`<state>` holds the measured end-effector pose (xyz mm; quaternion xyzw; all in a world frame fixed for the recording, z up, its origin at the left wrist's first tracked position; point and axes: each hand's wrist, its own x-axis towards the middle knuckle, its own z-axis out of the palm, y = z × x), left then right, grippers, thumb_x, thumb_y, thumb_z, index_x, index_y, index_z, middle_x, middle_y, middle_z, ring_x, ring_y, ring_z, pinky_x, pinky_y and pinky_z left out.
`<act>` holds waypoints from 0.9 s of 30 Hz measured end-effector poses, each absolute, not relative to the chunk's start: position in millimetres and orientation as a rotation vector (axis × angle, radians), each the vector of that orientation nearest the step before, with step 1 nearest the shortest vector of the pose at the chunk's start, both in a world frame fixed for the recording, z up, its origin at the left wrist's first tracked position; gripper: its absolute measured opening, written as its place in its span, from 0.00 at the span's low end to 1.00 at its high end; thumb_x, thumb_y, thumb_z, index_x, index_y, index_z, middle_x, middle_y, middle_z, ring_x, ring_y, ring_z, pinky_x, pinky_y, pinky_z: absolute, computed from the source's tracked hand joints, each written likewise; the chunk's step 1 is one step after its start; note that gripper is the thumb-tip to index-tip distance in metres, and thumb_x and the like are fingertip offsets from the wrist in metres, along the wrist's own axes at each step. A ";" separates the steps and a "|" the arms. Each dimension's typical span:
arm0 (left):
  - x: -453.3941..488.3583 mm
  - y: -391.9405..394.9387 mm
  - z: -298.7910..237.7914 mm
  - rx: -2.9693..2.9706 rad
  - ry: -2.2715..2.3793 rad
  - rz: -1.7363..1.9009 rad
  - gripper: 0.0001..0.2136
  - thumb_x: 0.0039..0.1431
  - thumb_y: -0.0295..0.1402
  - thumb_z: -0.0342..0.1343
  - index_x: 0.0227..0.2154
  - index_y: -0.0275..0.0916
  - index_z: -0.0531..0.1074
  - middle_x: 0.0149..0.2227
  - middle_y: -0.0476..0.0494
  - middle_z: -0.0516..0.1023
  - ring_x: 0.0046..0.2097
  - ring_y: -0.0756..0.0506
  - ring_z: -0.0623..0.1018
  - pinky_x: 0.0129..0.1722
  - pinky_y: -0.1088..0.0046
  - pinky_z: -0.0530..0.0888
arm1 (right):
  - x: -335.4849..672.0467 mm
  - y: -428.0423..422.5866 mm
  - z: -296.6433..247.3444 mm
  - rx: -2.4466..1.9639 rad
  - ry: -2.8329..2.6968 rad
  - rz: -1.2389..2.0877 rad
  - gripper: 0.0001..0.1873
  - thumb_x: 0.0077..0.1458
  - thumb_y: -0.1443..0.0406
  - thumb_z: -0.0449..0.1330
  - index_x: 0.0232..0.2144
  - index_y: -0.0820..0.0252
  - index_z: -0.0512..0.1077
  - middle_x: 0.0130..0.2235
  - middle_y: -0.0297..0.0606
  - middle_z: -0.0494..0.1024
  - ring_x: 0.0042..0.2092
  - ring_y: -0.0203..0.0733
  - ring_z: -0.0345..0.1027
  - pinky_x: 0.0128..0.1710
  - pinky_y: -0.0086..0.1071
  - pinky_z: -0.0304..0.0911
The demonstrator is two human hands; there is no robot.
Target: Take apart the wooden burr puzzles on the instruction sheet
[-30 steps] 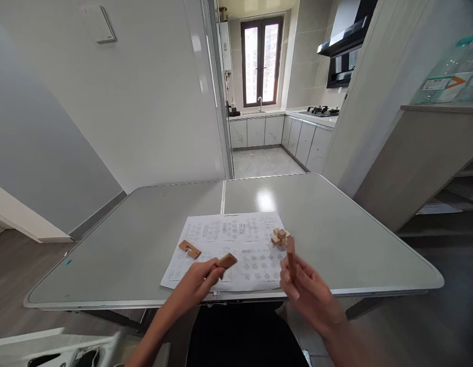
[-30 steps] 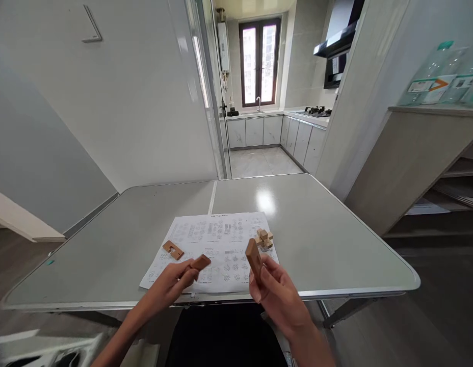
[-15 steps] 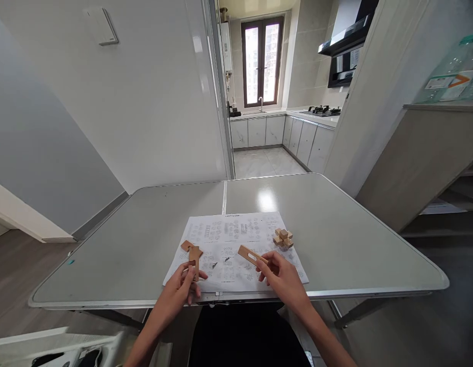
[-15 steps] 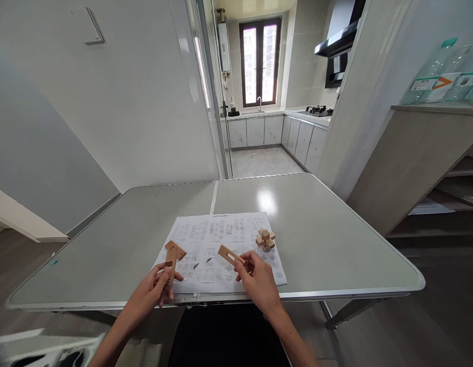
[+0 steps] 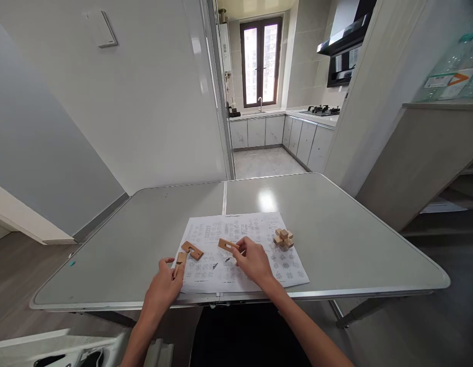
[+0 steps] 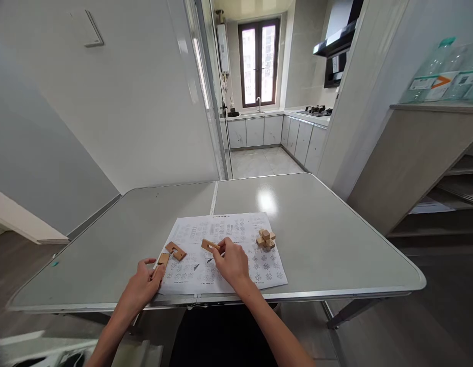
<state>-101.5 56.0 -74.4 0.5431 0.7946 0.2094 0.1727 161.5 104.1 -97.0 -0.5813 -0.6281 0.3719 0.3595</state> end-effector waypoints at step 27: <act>-76.5 89.7 -102.9 2.205 2.100 0.752 0.29 0.59 0.50 0.59 0.60 0.40 0.66 0.65 0.31 0.63 0.67 0.27 0.60 0.65 0.45 0.59 | 234.1 64.9 -84.0 -1.249 -1.507 0.785 0.11 0.65 0.58 0.54 0.43 0.54 0.73 0.44 0.41 0.80 0.39 0.45 0.75 0.32 0.33 0.68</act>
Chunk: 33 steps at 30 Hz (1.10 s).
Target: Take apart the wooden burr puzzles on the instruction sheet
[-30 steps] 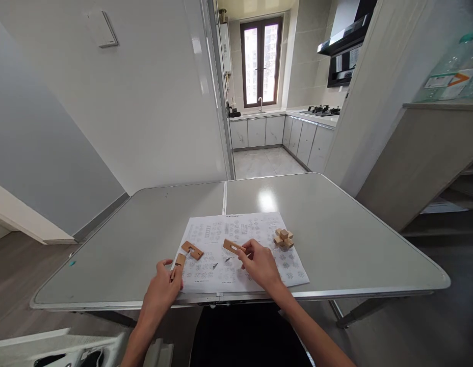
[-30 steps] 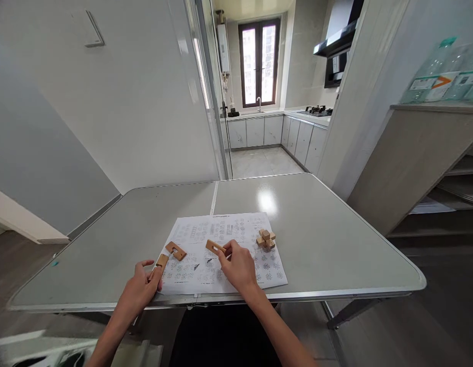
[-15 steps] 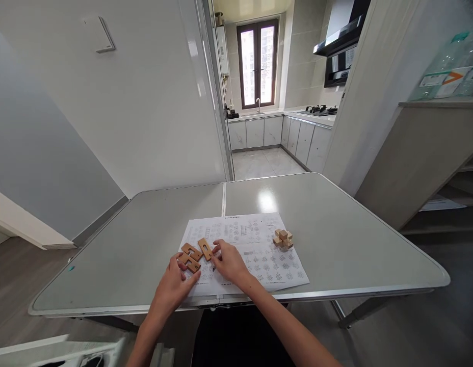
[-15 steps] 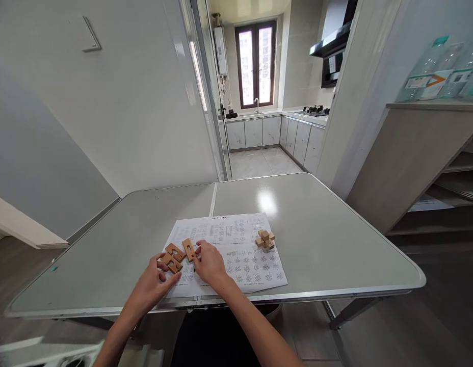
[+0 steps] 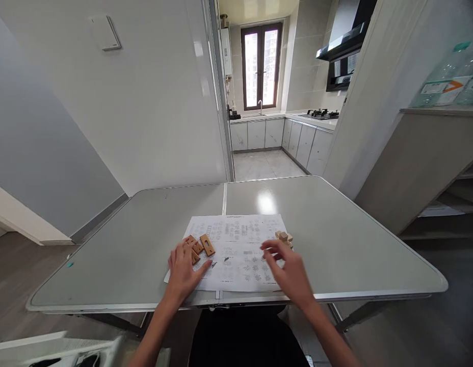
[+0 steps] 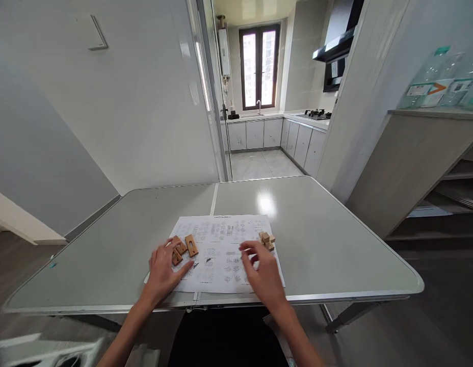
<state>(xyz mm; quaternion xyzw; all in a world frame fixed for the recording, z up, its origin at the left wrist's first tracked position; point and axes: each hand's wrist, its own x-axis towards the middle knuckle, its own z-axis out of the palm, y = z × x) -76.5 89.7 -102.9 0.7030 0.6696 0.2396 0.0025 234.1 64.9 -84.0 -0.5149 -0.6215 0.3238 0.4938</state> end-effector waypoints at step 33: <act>17.7 48.0 -21.6 1.534 1.222 1.069 0.19 0.69 0.48 0.52 0.37 0.38 0.80 0.36 0.42 0.81 0.39 0.42 0.77 0.48 0.65 0.74 | 283.0 83.8 -131.0 -1.536 -1.321 0.592 0.29 0.61 0.39 0.53 0.38 0.57 0.74 0.40 0.47 0.82 0.40 0.52 0.75 0.41 0.41 0.68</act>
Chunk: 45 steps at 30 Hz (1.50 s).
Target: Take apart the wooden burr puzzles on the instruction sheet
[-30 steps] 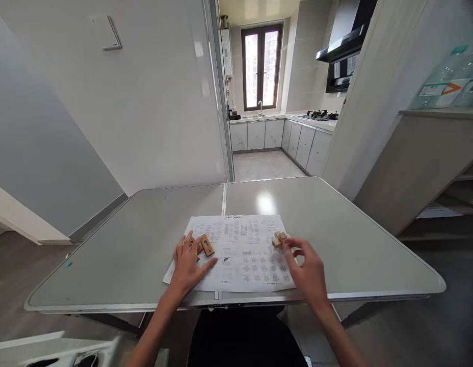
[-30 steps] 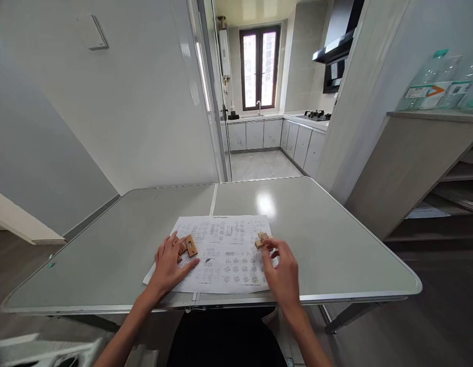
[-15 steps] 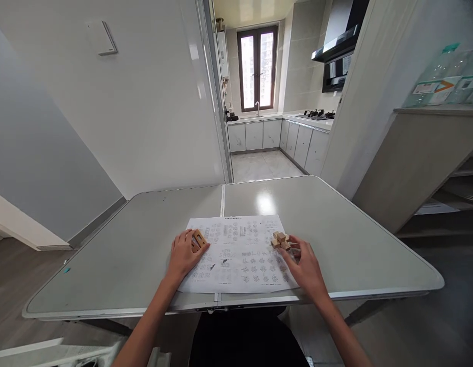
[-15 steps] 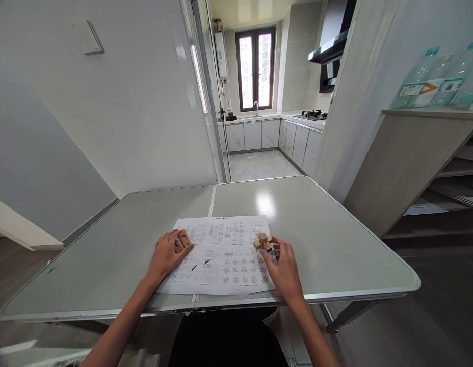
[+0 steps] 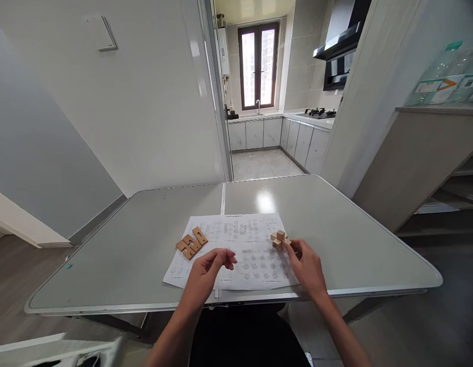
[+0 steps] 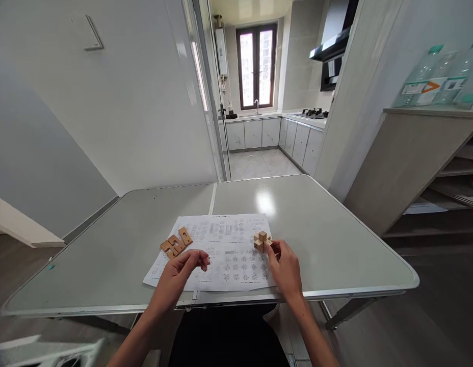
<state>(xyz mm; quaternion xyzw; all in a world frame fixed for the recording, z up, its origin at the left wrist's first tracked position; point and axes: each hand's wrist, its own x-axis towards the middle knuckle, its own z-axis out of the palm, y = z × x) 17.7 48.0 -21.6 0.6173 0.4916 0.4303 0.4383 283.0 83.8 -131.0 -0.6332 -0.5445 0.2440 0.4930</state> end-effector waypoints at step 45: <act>45.9 -29.7 38.2 1.321 1.145 1.083 0.18 0.65 0.48 0.62 0.25 0.41 0.76 0.20 0.54 0.68 0.24 0.52 0.64 0.33 0.75 0.66 | 258.4 -42.2 -2.3 -1.041 -1.508 0.861 0.07 0.66 0.57 0.59 0.41 0.51 0.74 0.31 0.33 0.74 0.33 0.41 0.72 0.37 0.31 0.75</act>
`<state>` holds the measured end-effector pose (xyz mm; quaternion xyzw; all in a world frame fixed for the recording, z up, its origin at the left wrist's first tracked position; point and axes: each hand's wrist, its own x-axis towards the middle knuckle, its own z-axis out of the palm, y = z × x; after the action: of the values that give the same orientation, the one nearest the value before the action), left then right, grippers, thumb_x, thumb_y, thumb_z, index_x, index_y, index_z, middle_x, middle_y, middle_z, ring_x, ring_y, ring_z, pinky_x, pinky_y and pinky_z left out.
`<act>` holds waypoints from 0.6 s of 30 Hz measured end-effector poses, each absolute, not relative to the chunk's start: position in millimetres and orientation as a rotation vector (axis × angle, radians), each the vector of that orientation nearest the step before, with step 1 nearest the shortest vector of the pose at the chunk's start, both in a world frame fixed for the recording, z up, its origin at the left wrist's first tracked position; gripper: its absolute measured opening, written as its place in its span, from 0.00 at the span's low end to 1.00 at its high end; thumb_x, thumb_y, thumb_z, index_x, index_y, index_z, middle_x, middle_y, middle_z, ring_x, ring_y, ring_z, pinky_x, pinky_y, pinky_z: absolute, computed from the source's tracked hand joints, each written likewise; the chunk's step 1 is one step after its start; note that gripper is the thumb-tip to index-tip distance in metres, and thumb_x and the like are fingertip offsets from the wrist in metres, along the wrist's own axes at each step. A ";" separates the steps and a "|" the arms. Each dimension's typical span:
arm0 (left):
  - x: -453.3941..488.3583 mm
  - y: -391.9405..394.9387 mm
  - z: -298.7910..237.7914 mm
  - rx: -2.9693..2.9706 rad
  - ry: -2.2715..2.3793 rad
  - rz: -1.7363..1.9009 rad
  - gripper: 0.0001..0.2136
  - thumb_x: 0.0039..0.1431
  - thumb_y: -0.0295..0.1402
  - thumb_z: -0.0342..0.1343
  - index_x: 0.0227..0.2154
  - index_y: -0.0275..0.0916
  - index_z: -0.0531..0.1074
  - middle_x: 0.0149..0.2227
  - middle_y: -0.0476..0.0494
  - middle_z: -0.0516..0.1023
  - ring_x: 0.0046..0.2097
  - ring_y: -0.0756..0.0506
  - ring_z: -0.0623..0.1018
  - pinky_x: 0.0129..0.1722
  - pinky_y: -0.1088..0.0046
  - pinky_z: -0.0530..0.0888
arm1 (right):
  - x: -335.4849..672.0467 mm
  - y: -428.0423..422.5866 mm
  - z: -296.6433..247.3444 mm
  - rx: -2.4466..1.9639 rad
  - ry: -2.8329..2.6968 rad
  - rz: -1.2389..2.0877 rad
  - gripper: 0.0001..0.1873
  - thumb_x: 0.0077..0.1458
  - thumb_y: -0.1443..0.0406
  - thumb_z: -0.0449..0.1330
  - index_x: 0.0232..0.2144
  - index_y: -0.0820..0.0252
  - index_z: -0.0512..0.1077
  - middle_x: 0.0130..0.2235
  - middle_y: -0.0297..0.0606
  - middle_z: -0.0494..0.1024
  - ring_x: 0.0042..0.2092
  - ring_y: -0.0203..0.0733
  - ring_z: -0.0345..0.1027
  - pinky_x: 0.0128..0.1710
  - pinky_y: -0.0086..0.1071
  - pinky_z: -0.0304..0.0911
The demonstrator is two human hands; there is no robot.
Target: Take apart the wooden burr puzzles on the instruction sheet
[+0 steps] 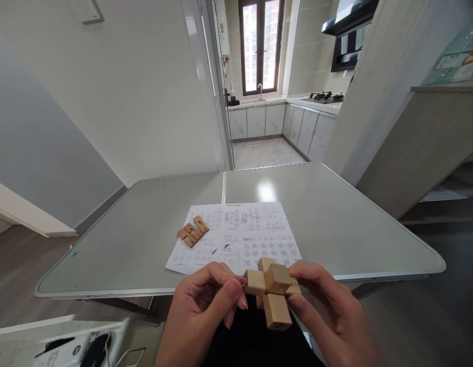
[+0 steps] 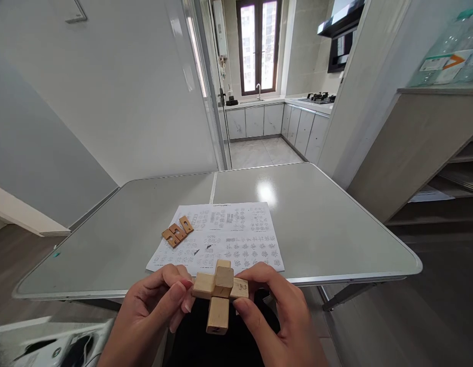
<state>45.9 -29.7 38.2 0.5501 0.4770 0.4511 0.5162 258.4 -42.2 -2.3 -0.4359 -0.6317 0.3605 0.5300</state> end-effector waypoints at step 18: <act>45.0 -27.3 37.8 1.410 1.161 1.140 0.14 0.65 0.45 0.62 0.29 0.42 0.75 0.30 0.49 0.73 0.35 0.47 0.74 0.38 0.75 0.72 | 252.1 -42.3 1.6 -1.109 -1.428 0.839 0.13 0.64 0.52 0.60 0.39 0.52 0.76 0.30 0.33 0.76 0.34 0.41 0.74 0.37 0.29 0.73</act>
<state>45.0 -27.3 37.8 0.5764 0.4748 0.4662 0.4742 252.1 -42.3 1.6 -0.4671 -0.6016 0.3533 0.5432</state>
